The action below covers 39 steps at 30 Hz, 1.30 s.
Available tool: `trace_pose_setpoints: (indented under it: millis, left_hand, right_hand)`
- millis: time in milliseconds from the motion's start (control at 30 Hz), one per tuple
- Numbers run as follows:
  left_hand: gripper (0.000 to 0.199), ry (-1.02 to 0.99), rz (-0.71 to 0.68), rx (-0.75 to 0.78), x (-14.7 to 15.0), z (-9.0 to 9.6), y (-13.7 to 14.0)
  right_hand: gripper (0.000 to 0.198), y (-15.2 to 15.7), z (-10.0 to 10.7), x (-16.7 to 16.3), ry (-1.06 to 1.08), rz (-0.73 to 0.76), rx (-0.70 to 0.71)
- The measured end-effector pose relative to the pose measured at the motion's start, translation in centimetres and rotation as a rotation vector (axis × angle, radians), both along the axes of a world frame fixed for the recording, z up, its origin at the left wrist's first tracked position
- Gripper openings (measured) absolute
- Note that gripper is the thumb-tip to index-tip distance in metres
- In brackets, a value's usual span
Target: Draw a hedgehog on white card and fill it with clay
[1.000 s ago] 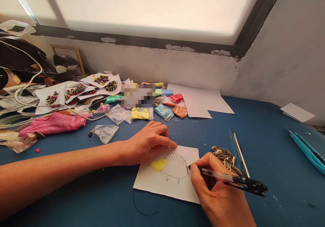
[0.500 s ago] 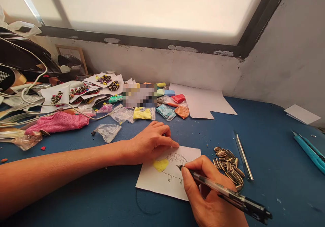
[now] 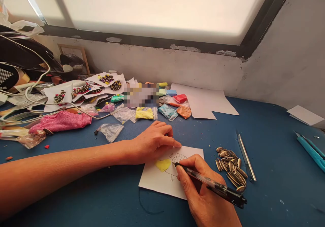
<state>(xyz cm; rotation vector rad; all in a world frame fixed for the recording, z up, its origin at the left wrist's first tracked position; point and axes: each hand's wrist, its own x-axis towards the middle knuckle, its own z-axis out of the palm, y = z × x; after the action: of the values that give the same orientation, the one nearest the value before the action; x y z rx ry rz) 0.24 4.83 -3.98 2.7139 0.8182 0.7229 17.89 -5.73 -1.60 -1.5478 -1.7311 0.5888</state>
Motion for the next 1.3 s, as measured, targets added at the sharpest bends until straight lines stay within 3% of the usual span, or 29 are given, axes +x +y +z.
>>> trace_pose_setpoints:
  millis: [400, 867, 1300]
  left_hand:
    - [0.025, 0.003, 0.01, -0.012, 0.04, 0.07, -0.07]
    - [0.026, -0.01, 0.003, -0.005, 0.04, 0.07, -0.13]
    - [0.025, -0.002, 0.005, -0.013, -0.01, 0.14, -0.17]
  right_hand:
    - [0.015, 0.26, -0.05, 0.23, -0.041, 0.027, 0.023]
    - [0.016, -0.18, 0.38, -0.22, 0.057, -0.023, 0.005]
    - [0.017, 0.02, 0.35, 0.0, -0.055, -0.029, 0.029]
